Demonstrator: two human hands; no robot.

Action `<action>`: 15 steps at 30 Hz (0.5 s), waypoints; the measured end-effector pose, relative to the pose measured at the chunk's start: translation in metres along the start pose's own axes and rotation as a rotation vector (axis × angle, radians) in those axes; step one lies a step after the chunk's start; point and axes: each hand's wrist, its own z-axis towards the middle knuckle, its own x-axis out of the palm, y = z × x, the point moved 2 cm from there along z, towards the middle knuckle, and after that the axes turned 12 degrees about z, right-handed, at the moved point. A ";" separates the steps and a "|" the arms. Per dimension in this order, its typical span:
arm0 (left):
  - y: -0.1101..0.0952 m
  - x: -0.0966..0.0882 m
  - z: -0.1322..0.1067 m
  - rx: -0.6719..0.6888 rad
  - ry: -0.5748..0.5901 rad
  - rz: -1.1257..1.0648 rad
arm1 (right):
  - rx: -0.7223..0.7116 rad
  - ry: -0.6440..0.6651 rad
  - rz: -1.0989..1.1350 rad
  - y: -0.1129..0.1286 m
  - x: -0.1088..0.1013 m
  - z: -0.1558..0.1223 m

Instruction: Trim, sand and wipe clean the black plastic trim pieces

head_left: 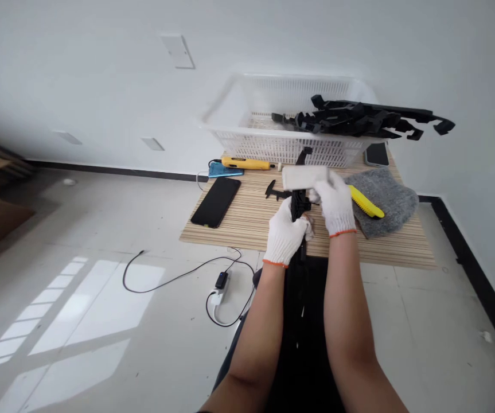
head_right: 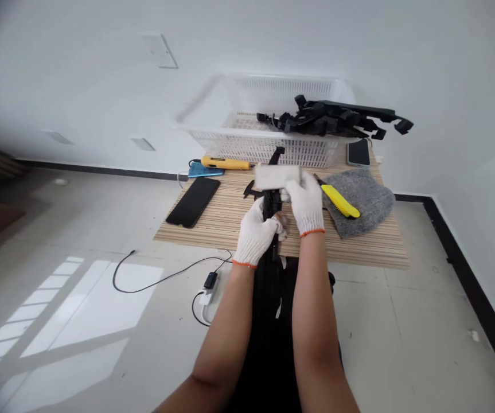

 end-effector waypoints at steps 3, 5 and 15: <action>0.000 -0.001 0.000 0.023 -0.002 0.015 | -0.038 -0.030 0.020 -0.001 0.002 0.005; 0.000 -0.001 0.000 0.018 -0.007 0.022 | -0.036 -0.037 0.007 -0.002 0.002 0.007; -0.001 -0.002 -0.002 0.037 0.005 0.022 | 0.014 0.001 -0.042 -0.002 0.007 0.009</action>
